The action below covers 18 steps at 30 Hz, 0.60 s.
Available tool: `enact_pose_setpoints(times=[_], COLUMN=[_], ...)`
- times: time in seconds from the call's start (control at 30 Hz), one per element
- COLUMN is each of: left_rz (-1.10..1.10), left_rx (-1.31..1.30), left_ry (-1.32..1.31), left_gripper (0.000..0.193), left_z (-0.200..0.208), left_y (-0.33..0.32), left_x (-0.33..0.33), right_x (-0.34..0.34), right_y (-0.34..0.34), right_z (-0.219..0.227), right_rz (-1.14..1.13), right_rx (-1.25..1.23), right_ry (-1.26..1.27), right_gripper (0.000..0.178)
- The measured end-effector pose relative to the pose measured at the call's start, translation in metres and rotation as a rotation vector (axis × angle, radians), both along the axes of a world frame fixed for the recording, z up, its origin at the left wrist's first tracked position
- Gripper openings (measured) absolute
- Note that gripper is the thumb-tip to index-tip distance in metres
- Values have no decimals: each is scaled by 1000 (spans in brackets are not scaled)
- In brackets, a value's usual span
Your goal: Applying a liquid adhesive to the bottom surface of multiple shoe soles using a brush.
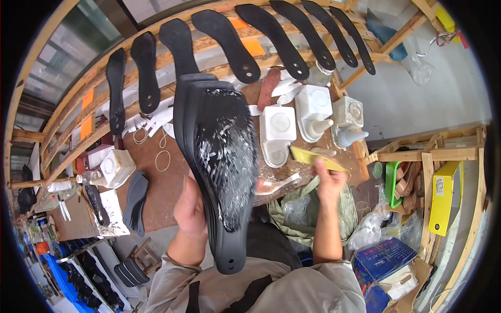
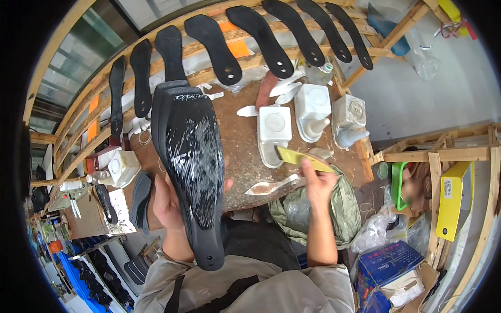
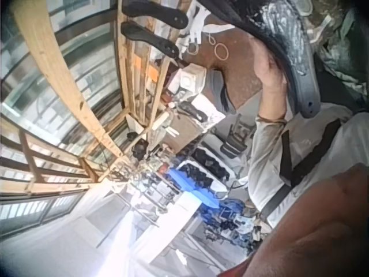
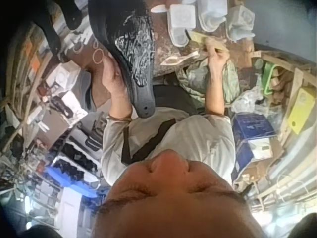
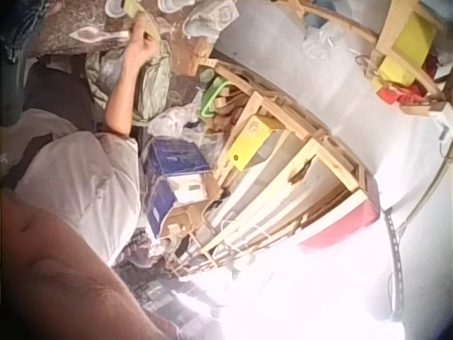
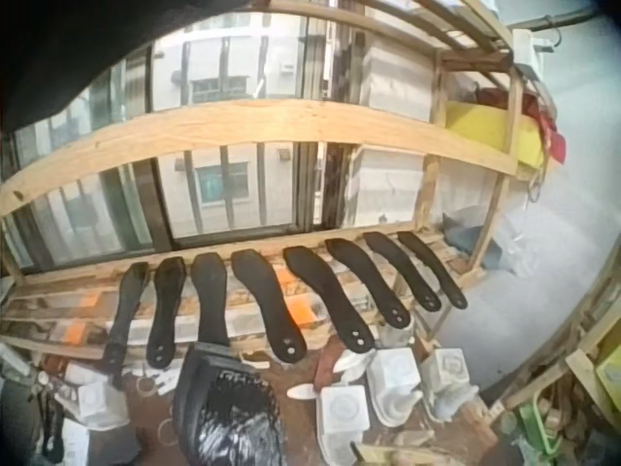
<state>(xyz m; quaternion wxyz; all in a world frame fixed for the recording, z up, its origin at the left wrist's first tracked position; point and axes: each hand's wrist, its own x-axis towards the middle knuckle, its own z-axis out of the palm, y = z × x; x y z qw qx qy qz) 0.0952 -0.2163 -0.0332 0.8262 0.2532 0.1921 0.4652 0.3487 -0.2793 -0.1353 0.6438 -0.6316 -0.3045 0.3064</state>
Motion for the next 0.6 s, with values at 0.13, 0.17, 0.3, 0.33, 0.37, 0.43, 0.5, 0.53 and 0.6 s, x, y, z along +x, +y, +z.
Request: enact_pose_setpoints(times=[0.13,0.17,0.3,0.33,0.37,0.43,0.5,0.53,0.6], left_rz=[-86,-78,16,56,19,64,90,93,94], left_rx=[-151,-187,-352,-397,-411,-440,-448,-443,-447], left_ry=[47,76,134,132,24,15,58,105,168], left_gripper=[56,56,54,53,55,55,54,54,54], left_z=[-50,-64,-90,-93,-95,-97,-104,-112,-127], left_y=[-18,-21,-24,-21,-18,-19,-22,-26,-30], left_x=[-3,-6,-11,-11,-13,-10,-11,-13,-18], right_x=[12,9,-1,-4,-7,-12,-16,-16,-17], right_y=[-11,-11,-8,-7,-7,-5,-3,-2,-1], right_z=[-116,-125,-160,-164,-168,-171,-170,-170,-171], right_rz=[-8,14,83,92,100,118,137,141,150], right_rx=[-209,-199,-180,-186,-190,-196,-199,-199,-199], right_ry=[14,-22,-267,-294,-321,-367,-407,-434,-486], right_gripper=[19,19,18,18,17,17,17,17,17])
